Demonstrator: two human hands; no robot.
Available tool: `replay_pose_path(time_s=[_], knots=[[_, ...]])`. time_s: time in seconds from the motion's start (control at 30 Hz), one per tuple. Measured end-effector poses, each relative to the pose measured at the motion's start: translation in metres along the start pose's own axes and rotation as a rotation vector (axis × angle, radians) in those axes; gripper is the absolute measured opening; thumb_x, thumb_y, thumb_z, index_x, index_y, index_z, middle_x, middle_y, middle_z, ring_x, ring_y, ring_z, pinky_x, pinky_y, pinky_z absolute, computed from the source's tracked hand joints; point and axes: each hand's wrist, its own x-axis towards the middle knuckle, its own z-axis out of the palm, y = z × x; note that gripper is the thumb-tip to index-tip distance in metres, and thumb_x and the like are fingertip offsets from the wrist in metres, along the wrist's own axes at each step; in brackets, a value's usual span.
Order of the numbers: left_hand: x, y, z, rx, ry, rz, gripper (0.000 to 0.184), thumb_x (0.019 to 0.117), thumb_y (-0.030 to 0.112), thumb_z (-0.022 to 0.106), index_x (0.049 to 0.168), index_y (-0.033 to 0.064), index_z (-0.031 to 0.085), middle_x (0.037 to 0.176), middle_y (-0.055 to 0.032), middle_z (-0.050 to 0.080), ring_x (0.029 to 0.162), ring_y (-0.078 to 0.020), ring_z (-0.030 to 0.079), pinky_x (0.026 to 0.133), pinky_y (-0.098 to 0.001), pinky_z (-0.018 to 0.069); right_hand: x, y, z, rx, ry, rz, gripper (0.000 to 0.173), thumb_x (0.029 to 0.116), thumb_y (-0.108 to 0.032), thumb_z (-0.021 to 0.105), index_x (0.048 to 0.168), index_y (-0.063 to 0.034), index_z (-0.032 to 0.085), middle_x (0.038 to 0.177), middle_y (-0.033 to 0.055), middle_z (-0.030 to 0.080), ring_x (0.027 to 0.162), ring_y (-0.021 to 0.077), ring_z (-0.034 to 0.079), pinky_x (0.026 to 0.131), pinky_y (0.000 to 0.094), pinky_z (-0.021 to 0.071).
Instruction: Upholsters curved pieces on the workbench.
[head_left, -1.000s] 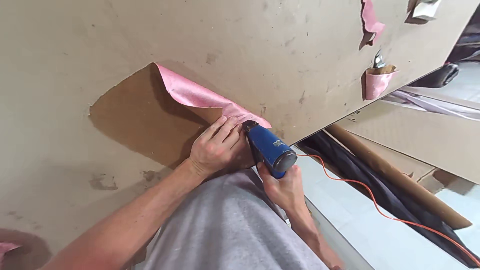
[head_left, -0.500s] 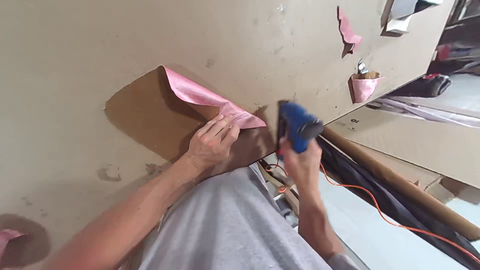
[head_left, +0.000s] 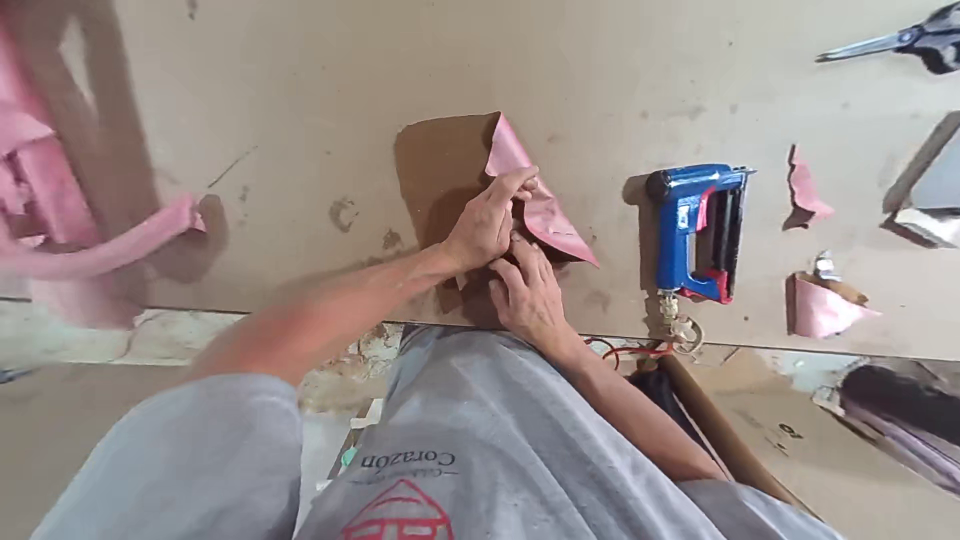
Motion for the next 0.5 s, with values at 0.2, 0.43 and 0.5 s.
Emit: replay_pose_path(time_s=[0.2,0.43,0.5], knots=[[-0.033,-0.003,-0.075,0.228,0.15,-0.107,0.032,0.1023,0.007,0.045,0.125,-0.007,0.062,0.122,-0.019,0.069,0.115,-0.0239,0.068,0.1,-0.0403,0.0576,0.015,-0.028,0.003,-0.156,-0.012,0.215,0.054,0.0992,-0.061,0.052,0.122,-0.0159,0.071,0.138,0.0128,0.062,0.136,0.0308,0.053,0.116,0.0511,0.0403],[-0.157,-0.019,-0.116,0.599,-0.326,0.085,0.03,0.1025,0.025,0.049,0.115,0.0132,0.074,0.123,-0.0105,0.072,0.126,-0.0319,0.062,0.106,-0.0545,0.047,0.007,-0.041,0.034,-0.173,0.046,0.414,0.05,0.0959,-0.059,0.062,0.123,-0.0173,0.07,0.155,0.0127,0.05,0.149,0.0325,0.04,0.123,0.0596,0.0283],[-0.159,-0.02,-0.114,0.631,-0.406,0.139,0.037,0.103,0.029,0.046,0.128,0.0173,0.07,0.126,-0.0106,0.07,0.125,-0.033,0.061,0.108,-0.0558,0.0437,0.012,-0.045,0.029,-0.224,0.011,0.441,0.05,0.0964,-0.059,0.06,0.126,-0.0189,0.069,0.156,0.0108,0.049,0.151,0.0311,0.037,0.124,0.0592,0.0244]])
